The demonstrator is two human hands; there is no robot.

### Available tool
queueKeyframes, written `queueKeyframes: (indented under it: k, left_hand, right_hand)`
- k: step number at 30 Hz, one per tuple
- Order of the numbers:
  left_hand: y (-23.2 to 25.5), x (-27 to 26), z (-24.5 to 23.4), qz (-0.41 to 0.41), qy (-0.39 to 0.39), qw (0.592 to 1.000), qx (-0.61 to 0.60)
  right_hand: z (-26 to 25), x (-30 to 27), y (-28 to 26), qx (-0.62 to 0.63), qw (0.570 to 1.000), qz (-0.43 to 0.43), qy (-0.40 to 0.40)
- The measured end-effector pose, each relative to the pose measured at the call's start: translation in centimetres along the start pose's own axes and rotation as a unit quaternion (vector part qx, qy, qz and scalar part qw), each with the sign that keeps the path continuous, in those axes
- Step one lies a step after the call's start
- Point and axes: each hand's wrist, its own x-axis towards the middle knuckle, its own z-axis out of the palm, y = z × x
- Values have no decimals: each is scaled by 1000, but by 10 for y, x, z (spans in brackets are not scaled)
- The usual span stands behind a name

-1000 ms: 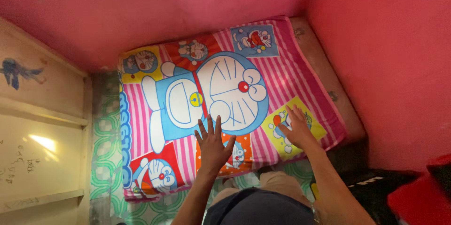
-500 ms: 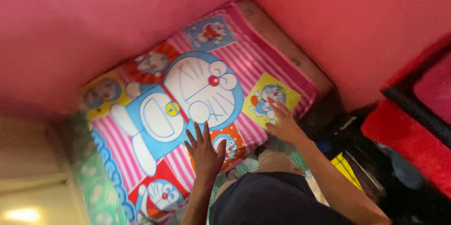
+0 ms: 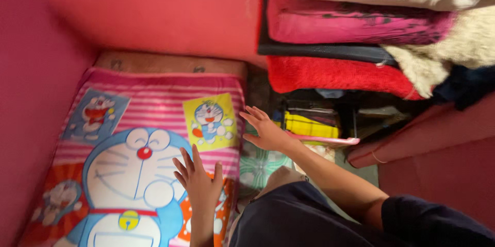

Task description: The person takes a pillow from a stack and puts a blue pillowcase on it, then places it on the bed. They repeat the process with a second pillow and a purple pillowcase, placing the finished pillow on the bed next to the first one.

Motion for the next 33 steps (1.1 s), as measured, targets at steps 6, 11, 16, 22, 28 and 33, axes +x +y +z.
queueKeyframes:
  k: [6,11,16,22,28,33]
  left_hand:
    - [54,8,41,72,-33,997,-11]
    - [97,0,81,107,-52,992,-26]
    - [145,-10,143,141,-32,989,-34]
    - [199,2,218,170,-76,982,-24]
    - [250,33,222,200,-102,974,-32]
    - [308,70,154,301,15,947,-115]
  right_hand:
    - [-46,-47,54,-19,995,91,25]
    - [-69,-102,116,-32,995,89,27]
    - [-99,-155,165,-41,996,63,49]
    - [-163,-188,168,54,981,178,57]
    - [-200,-182,170,73,974,163,143]
    - [-254,-146,141,175,945,179,209]
